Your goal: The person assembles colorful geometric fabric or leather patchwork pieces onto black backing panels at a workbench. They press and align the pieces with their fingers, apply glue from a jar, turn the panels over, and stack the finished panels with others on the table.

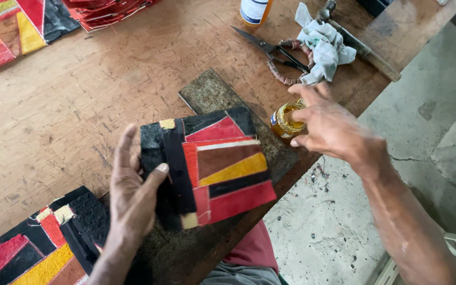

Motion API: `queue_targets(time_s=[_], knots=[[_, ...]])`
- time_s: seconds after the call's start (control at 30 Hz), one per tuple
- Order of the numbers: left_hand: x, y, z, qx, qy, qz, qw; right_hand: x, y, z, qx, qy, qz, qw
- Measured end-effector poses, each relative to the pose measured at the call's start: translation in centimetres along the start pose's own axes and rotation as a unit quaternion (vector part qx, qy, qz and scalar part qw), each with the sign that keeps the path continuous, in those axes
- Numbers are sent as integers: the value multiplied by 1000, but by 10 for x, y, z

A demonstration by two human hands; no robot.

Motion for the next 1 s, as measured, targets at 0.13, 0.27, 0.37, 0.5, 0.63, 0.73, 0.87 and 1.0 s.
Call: queue_targets(time_s=[0.13, 0.27, 0.37, 0.5, 0.63, 0.73, 0.87, 1.0], knots=[[-5, -11, 8, -6, 118, 120, 986, -1, 5, 4, 1, 2, 20, 1000], [18, -13, -1, -29, 59, 16, 998, 3, -19, -17, -111, 52, -20, 992], [16, -21, -2, -31, 107, -13, 994, 10, -48, -35, -204, 30, -62, 977], [-3, -39, 25, 112, 263, 43, 957, 36, -80, -48, -231, -114, -125, 958], [-4, -50, 19, 68, 411, 36, 909, 31, -161, -80, -408, 32, -55, 911], [0, -52, 17, 56, 446, 27, 893, 19, -185, -48, -385, 408, -141, 816], [-4, -58, 17, 47, 453, 68, 888, 27, -144, 61, -215, 611, -126, 751], [1, -61, 11, 32, 445, 42, 894, 39, -122, 140, -113, 702, -87, 698]])
Point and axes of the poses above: each hand's wrist, its own y-axis towards the middle knuckle, its own z-axis out of the palm, x = y × z, the point moved 10 cm from there along y, towards the middle knuckle, and after that the axes turned 6 degrees about -z, right-handed, at the moved point
